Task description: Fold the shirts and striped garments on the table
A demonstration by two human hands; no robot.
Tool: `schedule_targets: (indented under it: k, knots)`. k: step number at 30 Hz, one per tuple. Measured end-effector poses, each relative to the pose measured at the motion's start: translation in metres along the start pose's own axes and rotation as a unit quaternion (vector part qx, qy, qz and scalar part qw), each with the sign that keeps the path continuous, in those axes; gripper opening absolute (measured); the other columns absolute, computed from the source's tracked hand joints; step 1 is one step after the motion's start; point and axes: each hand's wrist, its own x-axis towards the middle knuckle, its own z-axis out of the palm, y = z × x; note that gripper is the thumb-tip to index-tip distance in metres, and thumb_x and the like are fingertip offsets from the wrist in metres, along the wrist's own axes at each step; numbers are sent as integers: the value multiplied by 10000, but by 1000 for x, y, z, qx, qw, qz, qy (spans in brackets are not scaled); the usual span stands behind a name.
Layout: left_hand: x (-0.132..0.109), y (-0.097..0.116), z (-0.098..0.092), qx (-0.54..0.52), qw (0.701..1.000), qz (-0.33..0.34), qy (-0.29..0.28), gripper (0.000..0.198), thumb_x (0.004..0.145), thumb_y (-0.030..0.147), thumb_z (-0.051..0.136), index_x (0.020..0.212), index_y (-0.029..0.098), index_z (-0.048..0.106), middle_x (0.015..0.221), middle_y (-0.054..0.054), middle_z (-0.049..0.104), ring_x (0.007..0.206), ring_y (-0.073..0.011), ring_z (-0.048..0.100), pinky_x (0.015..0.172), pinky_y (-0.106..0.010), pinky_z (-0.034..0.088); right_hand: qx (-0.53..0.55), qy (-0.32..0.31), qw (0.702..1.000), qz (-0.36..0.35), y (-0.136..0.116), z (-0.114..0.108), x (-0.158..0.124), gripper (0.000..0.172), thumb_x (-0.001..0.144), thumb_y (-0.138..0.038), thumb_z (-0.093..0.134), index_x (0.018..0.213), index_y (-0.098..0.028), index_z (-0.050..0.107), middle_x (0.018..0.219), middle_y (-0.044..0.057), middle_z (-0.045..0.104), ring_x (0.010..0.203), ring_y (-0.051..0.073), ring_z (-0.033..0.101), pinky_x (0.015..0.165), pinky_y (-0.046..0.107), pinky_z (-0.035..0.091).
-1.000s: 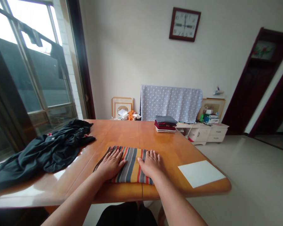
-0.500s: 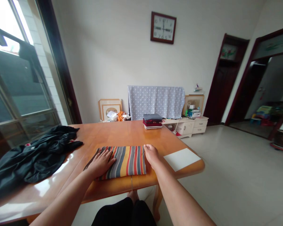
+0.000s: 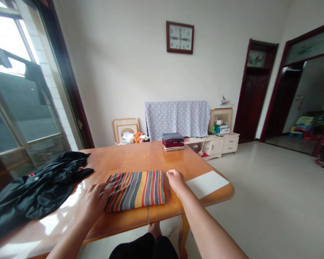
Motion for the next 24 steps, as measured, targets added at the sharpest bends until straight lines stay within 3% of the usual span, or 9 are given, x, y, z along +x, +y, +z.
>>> schedule_targets:
  k: [3, 5, 11, 16, 24]
  knots:
    - [-11, 1, -2, -24, 999, 8, 24, 389, 981, 496, 406, 1143, 253, 662, 1108, -86, 671, 1022, -265, 626, 908, -399, 497, -13, -8, 1000, 12, -8, 4, 5, 247, 779, -405, 620, 893, -192, 672, 799, 27, 708, 740, 170, 639, 608, 226, 472]
    - [-17, 14, -4, -55, 997, 50, 24, 343, 979, 461, 426, 1109, 249, 662, 1091, -83, 666, 1015, -257, 624, 902, -392, 502, -20, -16, 999, 23, -14, 7, 8, 207, 778, -383, 632, 873, -200, 654, 752, 7, 693, 695, 158, 630, 564, 208, 451]
    - [-37, 92, -8, -158, 964, 197, -85, 228, 973, 300, 465, 1105, 251, 644, 1055, -71, 635, 1005, -226, 613, 861, -345, 508, -51, -32, 996, 66, -25, 11, 9, 163, 783, -335, 687, 788, -207, 586, 547, -40, 581, 503, 122, 555, 433, 185, 365]
    - [-41, 145, 0, -160, 943, 260, -132, 164, 889, 251, 580, 1039, 251, 644, 1038, -58, 615, 987, -224, 587, 893, -348, 485, -85, -41, 989, 116, -26, 6, 6, 205, 833, -363, 684, 822, -205, 554, 522, -19, 575, 415, 124, 545, 371, 189, 377]
    - [-39, 173, 15, -97, 933, 299, -174, 177, 832, 295, 634, 1000, 241, 641, 1073, -75, 620, 1003, -247, 579, 872, -363, 475, -86, -69, 981, 162, -27, -10, -4, 206, 887, -354, 649, 831, -189, 540, 548, 28, 621, 425, 156, 607, 369, 207, 448]
